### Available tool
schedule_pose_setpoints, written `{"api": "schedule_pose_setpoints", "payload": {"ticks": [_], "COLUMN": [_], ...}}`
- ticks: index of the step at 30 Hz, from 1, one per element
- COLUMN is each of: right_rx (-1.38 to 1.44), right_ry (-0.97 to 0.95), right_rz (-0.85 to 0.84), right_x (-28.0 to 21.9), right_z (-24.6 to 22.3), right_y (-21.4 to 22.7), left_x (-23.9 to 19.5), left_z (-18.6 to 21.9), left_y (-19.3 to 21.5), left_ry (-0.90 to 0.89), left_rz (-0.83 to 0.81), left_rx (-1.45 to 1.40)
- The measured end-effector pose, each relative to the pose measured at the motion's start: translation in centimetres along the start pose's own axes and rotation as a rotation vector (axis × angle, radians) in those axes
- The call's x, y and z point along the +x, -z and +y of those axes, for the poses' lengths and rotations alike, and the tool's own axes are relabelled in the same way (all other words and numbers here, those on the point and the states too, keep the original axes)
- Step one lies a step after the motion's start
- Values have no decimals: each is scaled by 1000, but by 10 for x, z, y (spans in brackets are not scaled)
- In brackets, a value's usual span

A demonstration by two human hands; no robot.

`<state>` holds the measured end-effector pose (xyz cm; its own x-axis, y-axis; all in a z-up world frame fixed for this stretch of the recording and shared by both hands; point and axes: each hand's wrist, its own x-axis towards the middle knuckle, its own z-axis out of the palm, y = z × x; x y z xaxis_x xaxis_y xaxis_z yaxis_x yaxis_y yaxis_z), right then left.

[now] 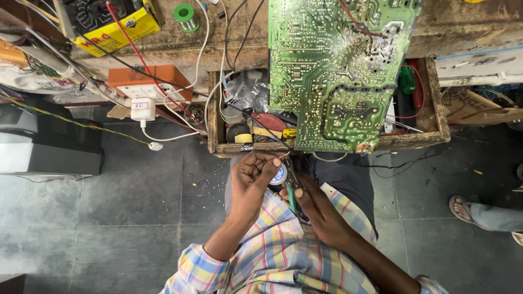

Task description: The person uses a soldering iron and solder wire to repair a green circuit board. They repeatedly apply solder to specific points on the board while holding the board steady with the other hand.

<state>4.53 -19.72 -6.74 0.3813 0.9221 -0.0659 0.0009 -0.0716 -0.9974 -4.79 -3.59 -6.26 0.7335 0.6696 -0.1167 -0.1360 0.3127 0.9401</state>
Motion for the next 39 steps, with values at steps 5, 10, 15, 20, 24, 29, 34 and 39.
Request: {"api": "schedule_pose_setpoints", "payload": {"ticks": [5, 10, 15, 20, 24, 29, 34, 39], "right_rx": [21, 29, 131, 205, 156, 187, 295, 390], "right_ry": [-18, -57, -102, -149, -71, -148, -195, -248], "right_rz": [21, 11, 16, -8, -37, -19, -9, 29], "right_x": [1, 3, 3, 2, 4, 4, 0, -2], "right_z": [1, -4, -1, 2, 0, 1, 11, 17], "right_y": [-4, -7, -9, -10, -9, -10, -12, -13], "left_x": [2, 1, 2, 2, 3, 4, 4, 2], "left_z": [-2, 3, 4, 3, 4, 4, -1, -10], "left_y": [2, 3, 3, 3, 3, 4, 7, 9], "left_ry": [-11, 9, 5, 2, 4, 22, 26, 54], "left_rz": [-11, -45, -29, -26, -42, -56, -51, -50], "left_rx": [12, 18, 98, 97, 81, 50, 30, -15]}}
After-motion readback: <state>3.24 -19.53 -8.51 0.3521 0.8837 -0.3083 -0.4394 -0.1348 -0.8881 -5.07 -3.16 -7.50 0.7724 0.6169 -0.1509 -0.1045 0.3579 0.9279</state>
